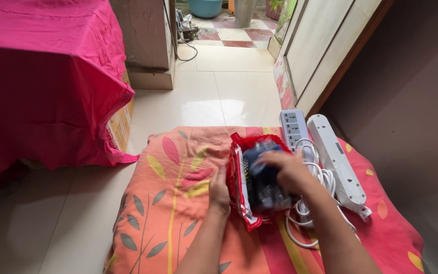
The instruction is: The person organizes various electronic items into a red case and wipes down power strips.
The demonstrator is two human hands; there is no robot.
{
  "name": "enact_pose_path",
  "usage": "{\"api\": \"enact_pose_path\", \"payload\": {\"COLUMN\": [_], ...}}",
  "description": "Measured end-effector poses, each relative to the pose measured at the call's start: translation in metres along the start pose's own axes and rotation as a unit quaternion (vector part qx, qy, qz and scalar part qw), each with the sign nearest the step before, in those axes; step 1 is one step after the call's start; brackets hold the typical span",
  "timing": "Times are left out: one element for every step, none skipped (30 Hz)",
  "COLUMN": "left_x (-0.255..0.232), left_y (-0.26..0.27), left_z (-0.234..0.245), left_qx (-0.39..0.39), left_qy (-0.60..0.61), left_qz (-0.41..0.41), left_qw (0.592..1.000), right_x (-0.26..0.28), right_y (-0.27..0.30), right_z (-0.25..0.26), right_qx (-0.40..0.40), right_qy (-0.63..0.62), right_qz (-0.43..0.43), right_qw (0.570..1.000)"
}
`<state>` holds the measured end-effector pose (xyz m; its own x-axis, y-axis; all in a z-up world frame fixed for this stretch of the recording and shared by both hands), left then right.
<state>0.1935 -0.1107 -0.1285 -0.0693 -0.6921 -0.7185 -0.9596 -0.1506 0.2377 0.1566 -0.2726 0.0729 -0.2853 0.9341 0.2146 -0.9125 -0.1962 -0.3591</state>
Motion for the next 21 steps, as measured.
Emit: {"api": "enact_pose_path", "payload": {"left_x": [0.002,0.004,0.004,0.003,0.0,-0.001,-0.004,-0.01,-0.016,-0.023,-0.03,-0.037,-0.043,-0.046,-0.05,-0.053,-0.046,-0.038,-0.028,-0.031,-0.036], "left_y": [0.001,0.005,0.007,0.009,0.011,0.015,0.018,0.021,0.027,0.033,0.036,0.038,0.04,0.043,0.043,0.044,0.041,0.038,0.039,0.042,0.041], "left_z": [0.006,0.004,-0.001,-0.008,-0.011,-0.015,-0.021,-0.029,-0.034,-0.04,-0.036,-0.033,-0.032,-0.034,-0.036,-0.038,-0.036,-0.035,-0.031,-0.028,-0.03], "left_qx": [-0.019,0.004,0.032,0.061,0.065,0.07,0.075,0.097,0.116,0.133,0.106,0.079,0.053,0.052,0.054,0.055,0.058,0.061,0.062,0.054,0.049], "left_qy": [0.047,0.079,0.109,0.139,0.116,0.093,0.07,0.012,-0.044,-0.101,-0.158,-0.215,-0.27,-0.27,-0.272,-0.274,-0.248,-0.221,-0.193,-0.212,-0.23], "left_qz": [0.026,0.046,0.065,0.083,0.064,0.046,0.028,-0.006,-0.041,-0.076,-0.109,-0.141,-0.173,-0.183,-0.194,-0.205,-0.15,-0.094,-0.036,-0.062,-0.091], "left_qw": [0.998,0.996,0.991,0.985,0.989,0.992,0.994,0.995,0.991,0.983,0.976,0.963,0.946,0.944,0.941,0.938,0.955,0.969,0.978,0.974,0.968], "right_x": [-0.021,-0.025,-0.031,-0.037,-0.014,0.015,0.037,0.019,0.001,-0.017,-0.021,-0.025,-0.029,-0.014,0.003,0.019,0.005,-0.01,-0.021,-0.028,-0.034], "right_y": [-0.003,-0.009,-0.017,-0.02,-0.026,-0.027,-0.024,-0.029,-0.033,-0.034,-0.036,-0.035,-0.033,-0.03,-0.019,-0.004,-0.004,-0.005,-0.002,0.002,0.006], "right_z": [-0.003,0.007,0.02,0.031,0.019,0.0,-0.014,-0.017,-0.018,-0.017,-0.003,0.011,0.025,0.009,-0.009,-0.025,-0.021,-0.015,-0.013,0.001,0.023], "right_qx": [0.024,-0.034,-0.096,-0.156,-0.115,-0.072,-0.026,-0.013,0.001,0.015,-0.049,-0.112,-0.175,-0.118,-0.062,-0.005,-0.011,-0.017,-0.02,-0.08,-0.144], "right_qy": [0.027,-0.025,-0.076,-0.127,-0.116,-0.103,-0.088,-0.043,0.001,0.045,0.054,0.063,0.074,0.044,0.013,-0.018,-0.044,-0.07,-0.097,-0.068,-0.036], "right_qz": [-0.074,-0.083,-0.093,-0.102,-0.012,0.079,0.167,0.096,0.026,-0.045,-0.047,-0.05,-0.055,0.023,0.098,0.171,0.124,0.077,0.028,-0.001,-0.029], "right_qw": [0.997,0.996,0.988,0.974,0.987,0.989,0.982,0.994,1.0,0.998,0.996,0.991,0.98,0.992,0.993,0.985,0.991,0.994,0.995,0.994,0.988]}}
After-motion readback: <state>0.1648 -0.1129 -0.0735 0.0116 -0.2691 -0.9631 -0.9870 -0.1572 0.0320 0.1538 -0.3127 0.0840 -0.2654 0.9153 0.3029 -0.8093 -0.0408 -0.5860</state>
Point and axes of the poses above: each hand's wrist, its own y-axis away from the middle knuckle, its own z-axis out of the back of the hand, x = y × z, the point moved 10 cm from there along -y, towards the middle knuckle, and after that the axes turned 9 degrees about -x, right-handed, at the moved point
